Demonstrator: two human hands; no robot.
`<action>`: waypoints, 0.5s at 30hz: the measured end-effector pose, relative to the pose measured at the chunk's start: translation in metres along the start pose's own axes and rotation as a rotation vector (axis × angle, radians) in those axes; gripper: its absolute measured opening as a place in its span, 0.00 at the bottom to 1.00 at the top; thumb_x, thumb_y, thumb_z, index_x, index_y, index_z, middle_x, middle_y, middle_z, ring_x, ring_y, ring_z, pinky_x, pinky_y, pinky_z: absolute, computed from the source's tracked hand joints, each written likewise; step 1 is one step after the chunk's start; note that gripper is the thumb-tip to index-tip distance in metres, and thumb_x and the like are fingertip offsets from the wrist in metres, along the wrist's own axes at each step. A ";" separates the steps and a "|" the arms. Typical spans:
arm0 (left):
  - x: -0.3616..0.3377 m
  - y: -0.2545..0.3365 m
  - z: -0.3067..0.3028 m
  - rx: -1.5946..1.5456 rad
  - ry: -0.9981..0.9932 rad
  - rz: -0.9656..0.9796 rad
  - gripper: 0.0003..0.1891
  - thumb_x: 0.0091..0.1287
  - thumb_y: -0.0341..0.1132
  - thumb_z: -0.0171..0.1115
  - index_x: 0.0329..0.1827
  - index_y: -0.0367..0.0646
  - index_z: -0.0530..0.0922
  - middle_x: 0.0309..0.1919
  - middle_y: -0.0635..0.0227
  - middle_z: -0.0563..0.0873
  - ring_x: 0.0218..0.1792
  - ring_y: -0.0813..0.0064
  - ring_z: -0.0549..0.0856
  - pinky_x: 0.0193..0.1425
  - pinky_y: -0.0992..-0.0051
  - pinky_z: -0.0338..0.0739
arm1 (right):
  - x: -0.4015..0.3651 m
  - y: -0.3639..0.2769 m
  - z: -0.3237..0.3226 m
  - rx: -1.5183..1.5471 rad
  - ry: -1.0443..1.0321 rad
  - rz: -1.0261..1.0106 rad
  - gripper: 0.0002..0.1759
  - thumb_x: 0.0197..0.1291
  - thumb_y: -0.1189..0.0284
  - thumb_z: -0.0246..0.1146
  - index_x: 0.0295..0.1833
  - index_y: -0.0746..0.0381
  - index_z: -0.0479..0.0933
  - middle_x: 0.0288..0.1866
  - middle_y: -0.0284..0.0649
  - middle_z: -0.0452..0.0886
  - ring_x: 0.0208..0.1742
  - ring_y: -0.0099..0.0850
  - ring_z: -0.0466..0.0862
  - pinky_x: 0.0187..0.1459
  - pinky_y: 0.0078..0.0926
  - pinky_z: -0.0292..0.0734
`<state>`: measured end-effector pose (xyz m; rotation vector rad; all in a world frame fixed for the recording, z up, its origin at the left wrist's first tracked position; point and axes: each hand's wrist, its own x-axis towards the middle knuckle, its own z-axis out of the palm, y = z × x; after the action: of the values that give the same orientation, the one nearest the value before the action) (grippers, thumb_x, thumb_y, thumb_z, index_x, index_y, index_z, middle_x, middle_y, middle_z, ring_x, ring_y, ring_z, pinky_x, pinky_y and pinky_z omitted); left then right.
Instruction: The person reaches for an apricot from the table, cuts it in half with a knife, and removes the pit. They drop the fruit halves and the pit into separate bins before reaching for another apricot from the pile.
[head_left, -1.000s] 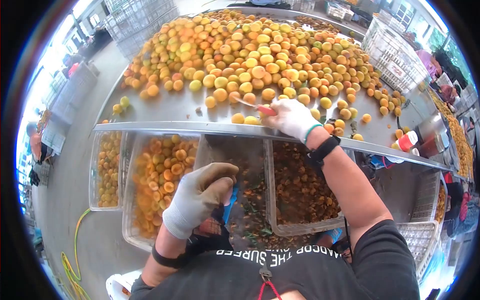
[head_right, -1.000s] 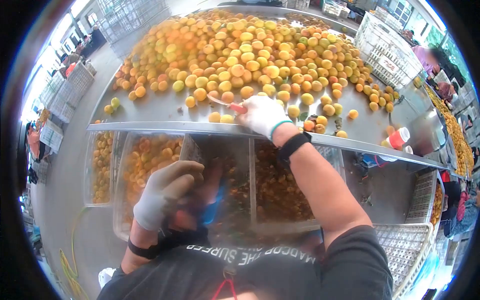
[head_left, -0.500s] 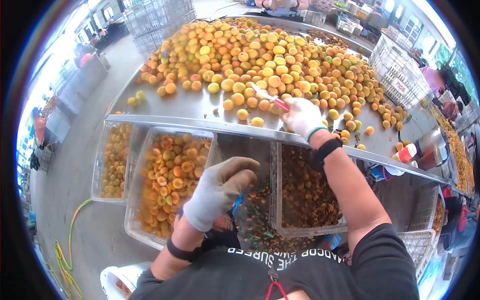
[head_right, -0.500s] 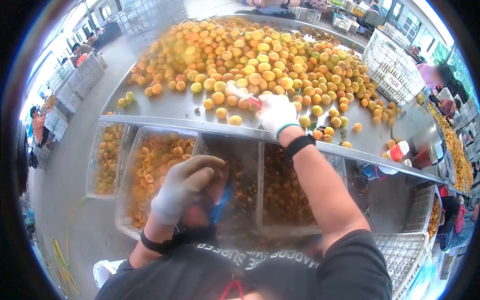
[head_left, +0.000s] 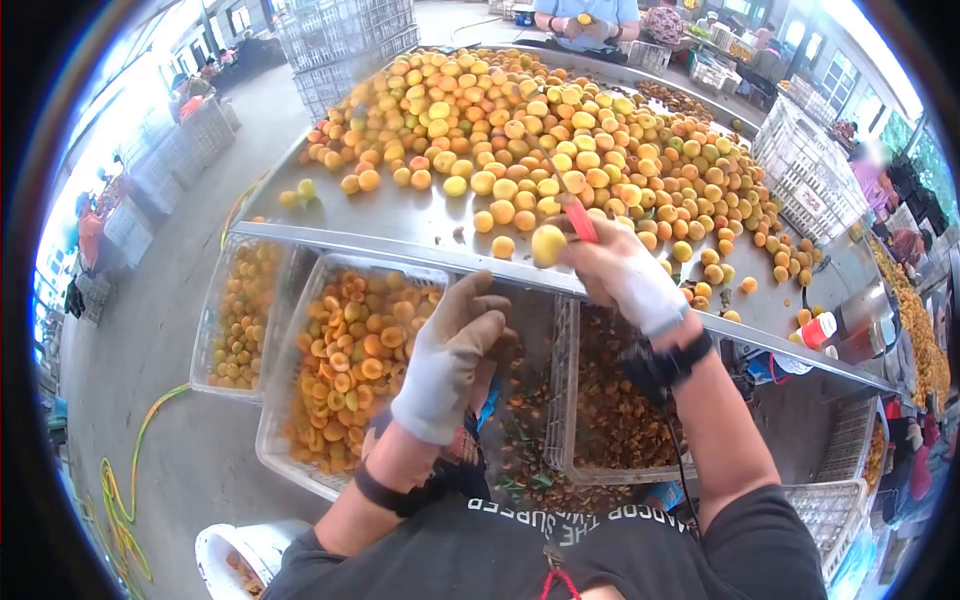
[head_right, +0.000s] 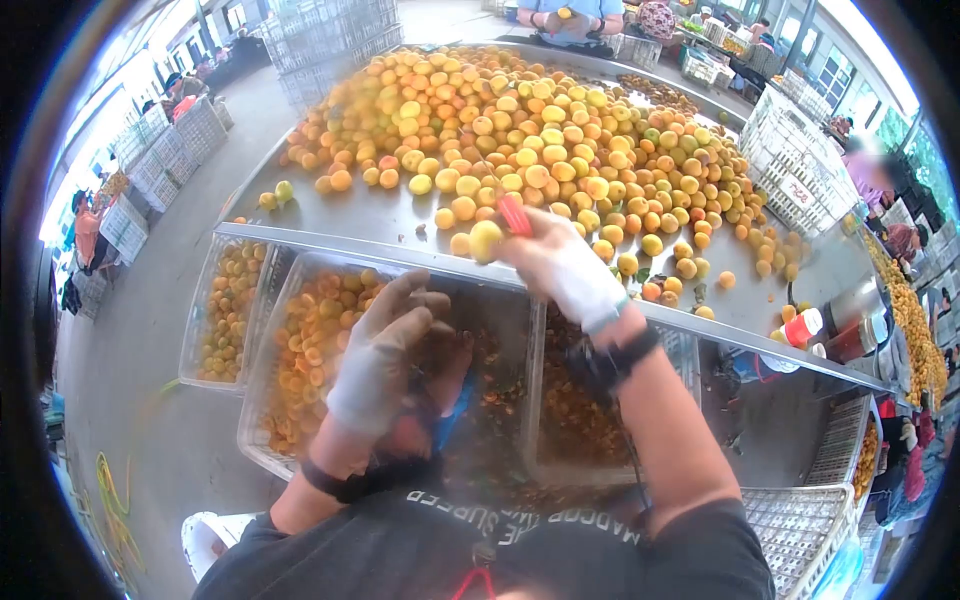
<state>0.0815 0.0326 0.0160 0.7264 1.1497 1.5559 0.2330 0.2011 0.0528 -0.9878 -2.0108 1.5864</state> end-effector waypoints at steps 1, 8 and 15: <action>0.003 -0.007 0.004 -0.139 -0.019 0.033 0.24 0.72 0.30 0.57 0.70 0.34 0.68 0.52 0.62 0.82 0.47 0.76 0.82 0.52 0.75 0.79 | -0.025 -0.012 0.005 0.087 -0.008 -0.003 0.16 0.59 0.65 0.64 0.49 0.63 0.81 0.32 0.32 0.81 0.27 0.19 0.73 0.27 0.21 0.67; -0.023 -0.008 0.042 -0.380 -0.229 0.065 0.28 0.69 0.27 0.61 0.73 0.39 0.66 0.55 0.65 0.82 0.47 0.77 0.83 0.54 0.74 0.80 | -0.106 -0.009 0.032 -0.181 0.243 -0.320 0.17 0.65 0.71 0.64 0.56 0.67 0.76 0.39 0.39 0.81 0.42 0.27 0.79 0.46 0.25 0.75; -0.047 -0.004 0.061 -0.231 -0.279 0.152 0.29 0.68 0.28 0.59 0.73 0.36 0.66 0.57 0.62 0.81 0.54 0.72 0.82 0.60 0.71 0.77 | -0.196 -0.015 0.032 -0.164 0.318 -0.232 0.07 0.64 0.78 0.58 0.47 0.67 0.74 0.30 0.47 0.76 0.31 0.38 0.77 0.37 0.34 0.73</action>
<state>0.1499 0.0068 0.0389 0.8586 0.7106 1.6209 0.3390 0.0349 0.0814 -0.9557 -1.9697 1.0842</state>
